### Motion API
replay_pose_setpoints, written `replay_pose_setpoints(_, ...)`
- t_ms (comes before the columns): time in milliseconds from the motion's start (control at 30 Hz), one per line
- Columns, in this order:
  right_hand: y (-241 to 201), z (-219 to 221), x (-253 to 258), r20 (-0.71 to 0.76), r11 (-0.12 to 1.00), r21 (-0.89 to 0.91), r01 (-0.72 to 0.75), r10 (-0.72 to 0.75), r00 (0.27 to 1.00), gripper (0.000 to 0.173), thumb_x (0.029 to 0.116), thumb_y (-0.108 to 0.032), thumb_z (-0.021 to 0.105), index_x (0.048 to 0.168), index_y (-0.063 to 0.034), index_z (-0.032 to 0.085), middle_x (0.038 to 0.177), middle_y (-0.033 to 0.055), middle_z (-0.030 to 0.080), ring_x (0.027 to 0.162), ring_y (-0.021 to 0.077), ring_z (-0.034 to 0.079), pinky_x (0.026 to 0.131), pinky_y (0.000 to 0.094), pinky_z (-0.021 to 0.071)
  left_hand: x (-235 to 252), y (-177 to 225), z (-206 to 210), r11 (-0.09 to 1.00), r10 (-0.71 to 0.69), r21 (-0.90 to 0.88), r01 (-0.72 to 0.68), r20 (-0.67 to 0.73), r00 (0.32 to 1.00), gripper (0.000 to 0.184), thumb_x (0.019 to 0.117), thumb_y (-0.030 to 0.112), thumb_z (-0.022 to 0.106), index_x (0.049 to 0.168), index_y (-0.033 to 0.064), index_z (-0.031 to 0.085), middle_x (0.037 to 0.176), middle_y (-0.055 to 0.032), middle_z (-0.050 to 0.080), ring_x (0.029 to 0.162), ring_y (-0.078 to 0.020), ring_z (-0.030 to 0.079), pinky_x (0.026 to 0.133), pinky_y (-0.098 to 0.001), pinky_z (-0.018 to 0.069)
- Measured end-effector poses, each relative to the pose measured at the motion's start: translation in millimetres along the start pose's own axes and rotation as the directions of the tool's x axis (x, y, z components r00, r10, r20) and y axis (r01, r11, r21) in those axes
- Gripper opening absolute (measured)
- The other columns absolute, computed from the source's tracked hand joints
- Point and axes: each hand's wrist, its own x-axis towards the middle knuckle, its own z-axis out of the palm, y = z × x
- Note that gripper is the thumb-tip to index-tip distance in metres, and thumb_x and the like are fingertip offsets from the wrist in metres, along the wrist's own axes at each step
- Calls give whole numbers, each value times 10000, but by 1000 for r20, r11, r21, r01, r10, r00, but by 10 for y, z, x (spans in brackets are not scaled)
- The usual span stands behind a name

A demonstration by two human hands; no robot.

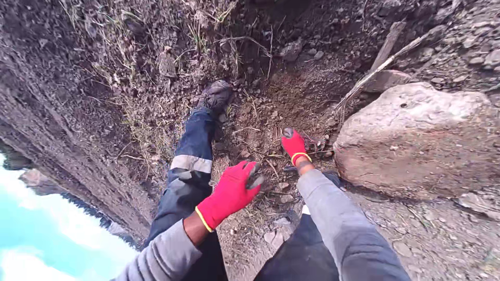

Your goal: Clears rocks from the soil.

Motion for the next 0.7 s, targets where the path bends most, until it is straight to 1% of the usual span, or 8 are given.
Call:
replay_pose_setpoints(67,-235,330,345,-6,981,-187,-41,41,999,549,960,-306,636,1454,-84,549,1398,236,587,1315,389,562,1090,583,445,18,-23,-161,997,77,-30,-77,5,997,462,999,402,611,1335,90,672,1172,-118,720,1061,-246,702,937,-466,565)
replay_pose_setpoints(133,-287,618,512,-32,947,-314,-69,62,998,521,942,-264,639,1434,-110,571,1390,244,583,1308,403,558,1069,599,448,-90,9,-297,979,185,-82,-187,-21,982,454,1004,419,604,1323,105,681,1168,-79,732,1078,-193,696,957,-421,559)
replay_pose_setpoints(233,-266,669,523,-77,931,-358,-69,44,996,441,957,-250,605,1380,-129,612,1365,200,616,1311,359,567,1090,565,444,-258,57,-490,923,342,-162,-349,-76,937,434,995,414,613,1300,117,696,1192,-67,740,1132,-182,689,975,-395,550)
replay_pose_setpoints(333,-313,582,256,-113,952,-303,-31,-3,994,412,961,-237,602,1357,-125,629,1341,185,634,1281,336,594,1084,535,464,-409,25,-664,885,402,-208,-417,-108,909,421,999,430,614,1280,130,706,1160,-73,745,1090,-183,701,936,-382,562)
replay_pose_setpoints(433,-662,641,29,-32,964,-263,37,-47,998,434,981,-253,599,1391,-112,624,1370,167,634,1305,326,582,1111,536,442,-481,-50,-831,870,385,-272,-410,-142,912,396,997,385,637,1247,90,722,1122,-85,756,1079,-185,706,950,-380,559)
replay_pose_setpoints(533,-898,1022,85,62,950,-313,-10,31,998,457,1001,-329,576,1376,-72,625,1379,182,628,1333,330,562,1115,534,434,-574,-103,-976,851,338,-396,-346,-92,937,387,1006,313,637,1255,26,713,1203,-141,747,1162,-237,691,1020,-413,525)
replay_pose_setpoints(633,-1117,1291,364,37,938,-336,-89,108,993,481,998,-397,566,1337,-65,642,1358,177,639,1296,332,592,1062,549,476,-594,-169,-955,838,340,-424,-343,-86,936,365,1024,313,612,1231,34,724,1203,-156,744,1161,-254,691,1012,-424,524)
replay_pose_setpoints(700,-1283,1424,424,3,941,-326,-91,97,995,470,995,-410,576,1276,-46,669,1297,189,667,1244,346,623,1025,564,491,-631,-200,-935,844,342,-413,-342,-75,937,373,1027,340,596,1217,48,727,1184,-160,746,1148,-265,696,1010,-436,532)
